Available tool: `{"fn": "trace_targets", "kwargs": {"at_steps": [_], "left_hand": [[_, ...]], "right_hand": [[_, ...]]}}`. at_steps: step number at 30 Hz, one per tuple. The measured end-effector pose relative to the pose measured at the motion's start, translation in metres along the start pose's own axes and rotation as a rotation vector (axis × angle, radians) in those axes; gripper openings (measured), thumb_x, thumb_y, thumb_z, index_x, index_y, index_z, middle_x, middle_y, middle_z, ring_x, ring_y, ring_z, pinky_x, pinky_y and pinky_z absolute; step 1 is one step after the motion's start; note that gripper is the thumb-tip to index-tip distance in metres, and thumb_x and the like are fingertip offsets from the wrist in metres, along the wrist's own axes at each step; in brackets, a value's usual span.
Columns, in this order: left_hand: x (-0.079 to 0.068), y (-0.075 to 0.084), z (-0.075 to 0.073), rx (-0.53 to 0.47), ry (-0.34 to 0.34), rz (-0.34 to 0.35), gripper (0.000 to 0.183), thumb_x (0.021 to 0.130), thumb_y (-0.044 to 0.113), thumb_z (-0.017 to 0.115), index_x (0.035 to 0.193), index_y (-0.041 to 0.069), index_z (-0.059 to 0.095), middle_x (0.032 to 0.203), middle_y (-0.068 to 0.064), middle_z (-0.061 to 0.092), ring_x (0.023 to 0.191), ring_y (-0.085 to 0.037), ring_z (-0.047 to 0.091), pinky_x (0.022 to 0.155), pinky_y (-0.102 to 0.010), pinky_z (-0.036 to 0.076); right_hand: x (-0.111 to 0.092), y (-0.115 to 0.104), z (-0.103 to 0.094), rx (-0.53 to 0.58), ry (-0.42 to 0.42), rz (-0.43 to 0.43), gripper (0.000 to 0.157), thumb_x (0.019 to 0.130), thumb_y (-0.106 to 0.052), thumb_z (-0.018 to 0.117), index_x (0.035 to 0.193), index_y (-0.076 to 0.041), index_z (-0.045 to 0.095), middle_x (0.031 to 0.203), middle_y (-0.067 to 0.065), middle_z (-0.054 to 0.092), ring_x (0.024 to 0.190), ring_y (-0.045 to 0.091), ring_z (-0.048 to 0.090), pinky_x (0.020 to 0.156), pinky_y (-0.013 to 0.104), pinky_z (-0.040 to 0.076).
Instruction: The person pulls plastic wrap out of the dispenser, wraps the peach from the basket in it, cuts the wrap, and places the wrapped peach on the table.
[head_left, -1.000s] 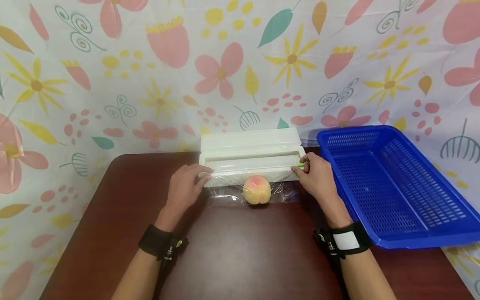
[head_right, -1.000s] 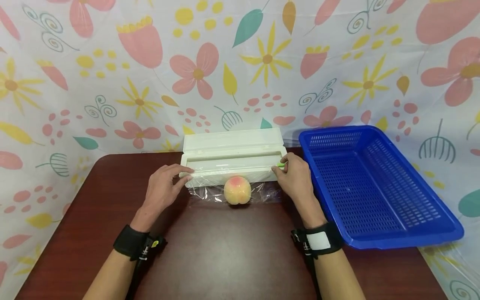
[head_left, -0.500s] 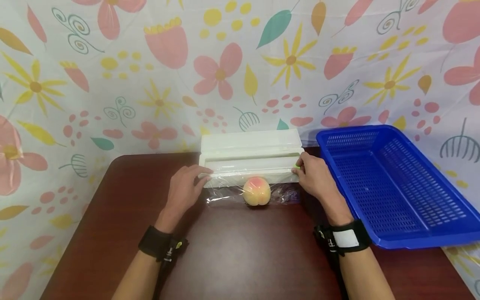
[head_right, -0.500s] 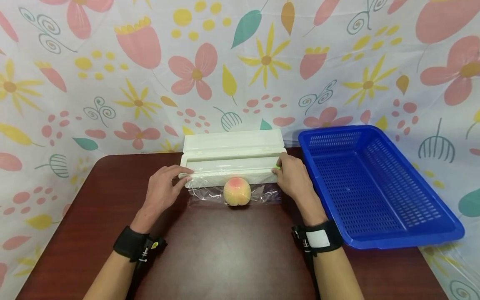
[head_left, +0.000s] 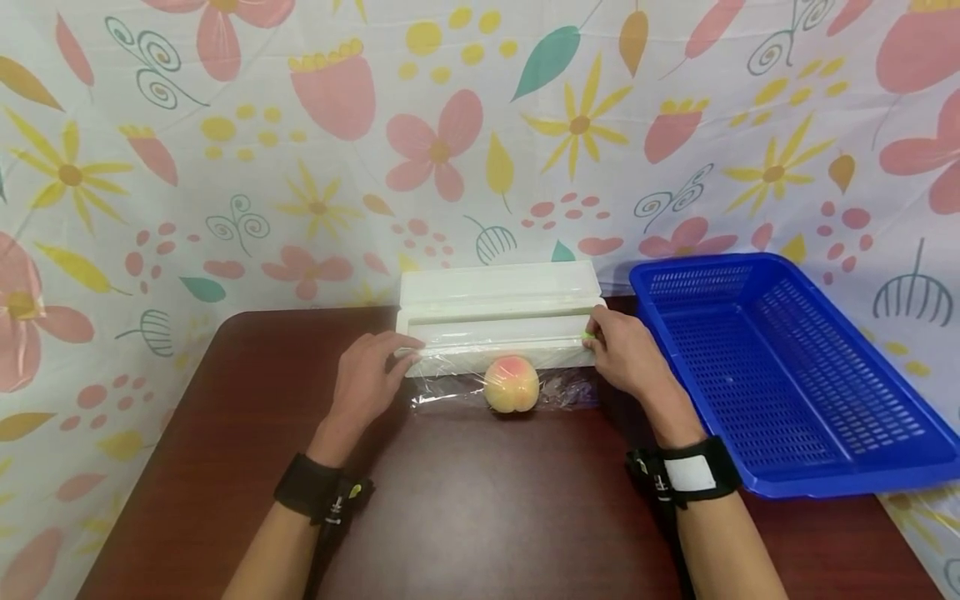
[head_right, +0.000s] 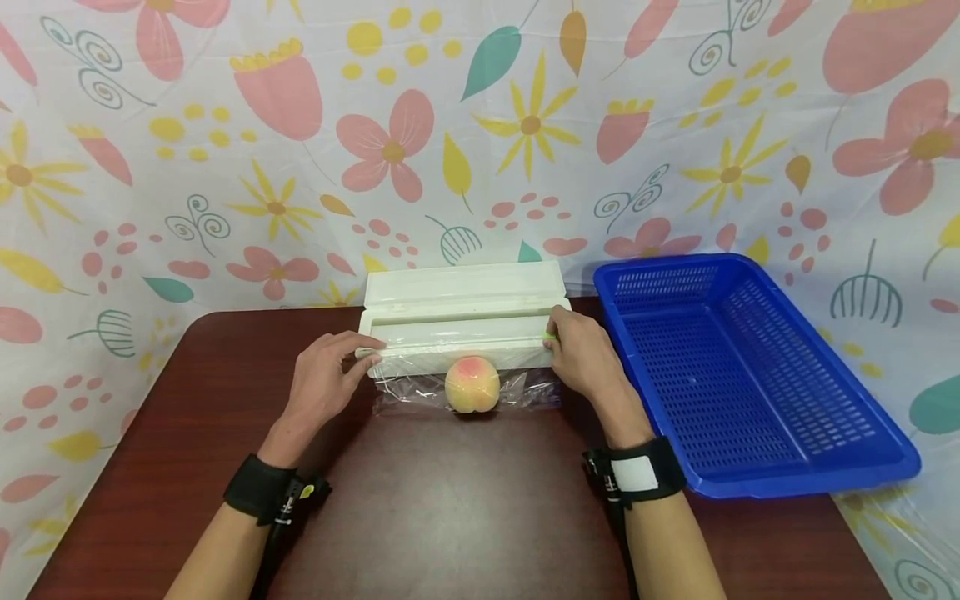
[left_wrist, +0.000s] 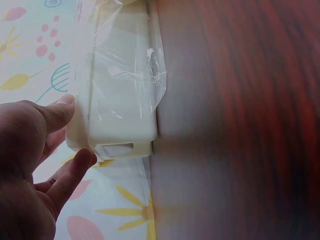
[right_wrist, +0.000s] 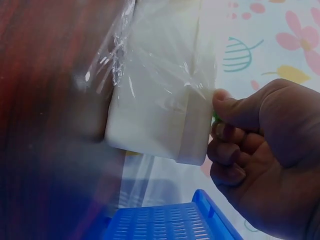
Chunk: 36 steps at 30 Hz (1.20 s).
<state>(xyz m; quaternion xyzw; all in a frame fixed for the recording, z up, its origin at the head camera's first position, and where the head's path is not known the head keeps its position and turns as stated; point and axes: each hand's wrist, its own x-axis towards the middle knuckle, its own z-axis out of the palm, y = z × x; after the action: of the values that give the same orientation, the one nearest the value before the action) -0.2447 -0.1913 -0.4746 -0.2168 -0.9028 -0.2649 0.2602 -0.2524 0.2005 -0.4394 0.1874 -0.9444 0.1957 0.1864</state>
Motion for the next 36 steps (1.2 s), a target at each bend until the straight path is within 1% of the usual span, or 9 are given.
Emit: {"fn": "trace_targets", "kwargs": {"at_steps": [4, 9, 18, 24, 28, 32, 36], "left_hand": [[-0.001, 0.000, 0.000, 0.000, 0.001, 0.001, 0.020, 0.085, 0.029, 0.075, 0.105, 0.028, 0.075, 0.102, 0.016, 0.069, 0.080, -0.009, 0.053, 0.065, -0.031, 0.044], [-0.002, 0.000, 0.000, 0.002, -0.006, -0.006, 0.019, 0.086, 0.029, 0.074, 0.105, 0.028, 0.075, 0.102, 0.016, 0.069, 0.079, -0.008, 0.053, 0.064, -0.031, 0.044], [-0.001, 0.001, -0.001, 0.012, -0.007, -0.011, 0.018, 0.086, 0.029, 0.074, 0.104, 0.029, 0.075, 0.101, 0.017, 0.068, 0.078, -0.008, 0.052, 0.063, -0.031, 0.044], [-0.001, 0.001, 0.000, 0.016, -0.017, -0.026, 0.019, 0.086, 0.028, 0.074, 0.104, 0.028, 0.075, 0.101, 0.016, 0.068, 0.078, -0.009, 0.051, 0.063, -0.031, 0.043], [0.000, 0.001, 0.001, 0.017, -0.020, -0.021, 0.019, 0.086, 0.029, 0.074, 0.105, 0.028, 0.074, 0.101, 0.015, 0.068, 0.078, -0.009, 0.050, 0.062, -0.031, 0.043], [0.000, 0.001, 0.001, 0.016, -0.013, -0.013, 0.019, 0.086, 0.028, 0.074, 0.105, 0.028, 0.074, 0.101, 0.015, 0.068, 0.077, -0.009, 0.050, 0.062, -0.031, 0.042], [0.000, 0.001, 0.001, 0.015, -0.006, -0.012, 0.020, 0.085, 0.026, 0.075, 0.105, 0.027, 0.074, 0.102, 0.015, 0.069, 0.076, -0.010, 0.051, 0.062, -0.031, 0.042]], "right_hand": [[0.002, 0.002, 0.000, -0.002, -0.019, -0.042, 0.018, 0.080, -0.003, 0.072, 0.084, -0.008, 0.055, 0.072, 0.005, 0.053, 0.067, 0.026, 0.053, 0.061, 0.043, 0.043], [0.003, 0.002, -0.001, -0.002, -0.053, -0.063, 0.017, 0.081, -0.002, 0.071, 0.084, -0.008, 0.055, 0.071, 0.004, 0.053, 0.068, 0.025, 0.053, 0.062, 0.043, 0.044], [0.006, 0.002, -0.003, 0.005, -0.077, -0.117, 0.015, 0.083, 0.000, 0.068, 0.085, -0.006, 0.055, 0.070, 0.003, 0.053, 0.067, 0.022, 0.052, 0.061, 0.040, 0.044], [0.005, 0.003, -0.002, 0.003, -0.046, -0.165, 0.017, 0.082, 0.004, 0.065, 0.083, -0.007, 0.052, 0.073, 0.004, 0.054, 0.069, 0.023, 0.053, 0.062, 0.041, 0.045], [0.004, 0.000, 0.001, -0.010, -0.020, -0.195, 0.015, 0.083, 0.004, 0.062, 0.082, -0.006, 0.052, 0.074, 0.005, 0.054, 0.067, 0.025, 0.053, 0.061, 0.043, 0.045], [0.004, -0.004, 0.002, -0.030, -0.018, -0.200, 0.013, 0.083, 0.004, 0.063, 0.084, -0.005, 0.053, 0.075, 0.006, 0.054, 0.065, 0.025, 0.053, 0.060, 0.043, 0.045], [0.006, -0.008, 0.003, -0.047, -0.020, -0.202, 0.014, 0.083, 0.004, 0.063, 0.081, -0.005, 0.052, 0.074, 0.005, 0.051, 0.064, 0.024, 0.051, 0.059, 0.042, 0.045]]}}
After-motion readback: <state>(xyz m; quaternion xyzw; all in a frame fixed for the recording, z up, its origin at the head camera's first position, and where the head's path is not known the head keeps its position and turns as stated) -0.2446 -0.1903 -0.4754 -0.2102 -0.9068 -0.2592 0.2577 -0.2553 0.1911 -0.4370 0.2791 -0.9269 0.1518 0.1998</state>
